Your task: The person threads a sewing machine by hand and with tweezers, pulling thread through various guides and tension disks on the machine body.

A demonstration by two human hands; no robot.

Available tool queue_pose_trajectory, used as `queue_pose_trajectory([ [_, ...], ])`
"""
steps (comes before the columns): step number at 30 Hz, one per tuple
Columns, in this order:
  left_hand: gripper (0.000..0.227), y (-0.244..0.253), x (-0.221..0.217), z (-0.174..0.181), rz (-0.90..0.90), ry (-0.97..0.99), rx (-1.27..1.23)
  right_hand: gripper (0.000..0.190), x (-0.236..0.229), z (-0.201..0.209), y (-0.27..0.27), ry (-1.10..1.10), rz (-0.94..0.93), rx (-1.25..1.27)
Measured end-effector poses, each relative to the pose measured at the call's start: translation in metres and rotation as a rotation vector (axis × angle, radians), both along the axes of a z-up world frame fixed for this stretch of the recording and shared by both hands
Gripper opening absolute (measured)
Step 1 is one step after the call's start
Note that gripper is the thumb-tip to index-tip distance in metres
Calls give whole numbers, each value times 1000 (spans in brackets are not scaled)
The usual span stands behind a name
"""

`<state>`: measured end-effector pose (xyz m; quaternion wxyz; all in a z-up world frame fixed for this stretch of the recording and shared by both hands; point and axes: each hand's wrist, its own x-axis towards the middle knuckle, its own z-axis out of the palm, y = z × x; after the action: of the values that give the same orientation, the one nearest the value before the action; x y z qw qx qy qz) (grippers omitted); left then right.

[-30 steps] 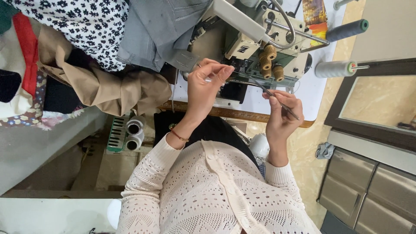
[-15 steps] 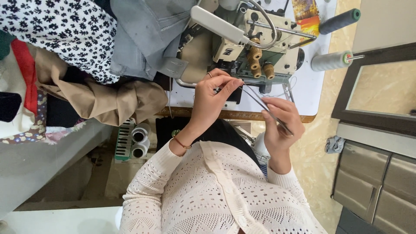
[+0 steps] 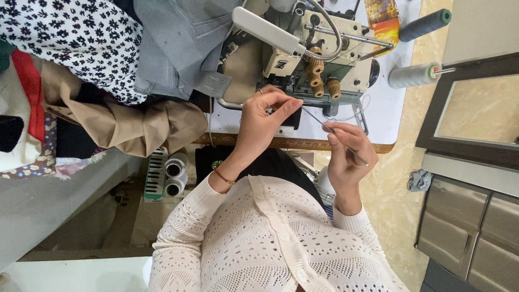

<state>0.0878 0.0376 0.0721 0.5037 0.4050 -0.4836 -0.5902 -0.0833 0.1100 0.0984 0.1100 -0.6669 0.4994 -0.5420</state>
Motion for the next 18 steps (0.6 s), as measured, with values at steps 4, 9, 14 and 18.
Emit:
queue_pose_trajectory([
  [4, 22, -1, -2, -7, 14, 19, 29, 7, -2, -4, 0, -53, 5, 16],
  [9, 22, -4, -5, -12, 40, 67, 65, 8, -3, -4, -1, -93, 9, 25],
  [14, 23, -5, -6, -11, 62, 29, 60, 10, -2, -5, -3, -98, 11, 49],
  [18, 24, -8, -3, -7, 93, -38, 19, 9, -3, -3, -1, -59, -22, 29],
])
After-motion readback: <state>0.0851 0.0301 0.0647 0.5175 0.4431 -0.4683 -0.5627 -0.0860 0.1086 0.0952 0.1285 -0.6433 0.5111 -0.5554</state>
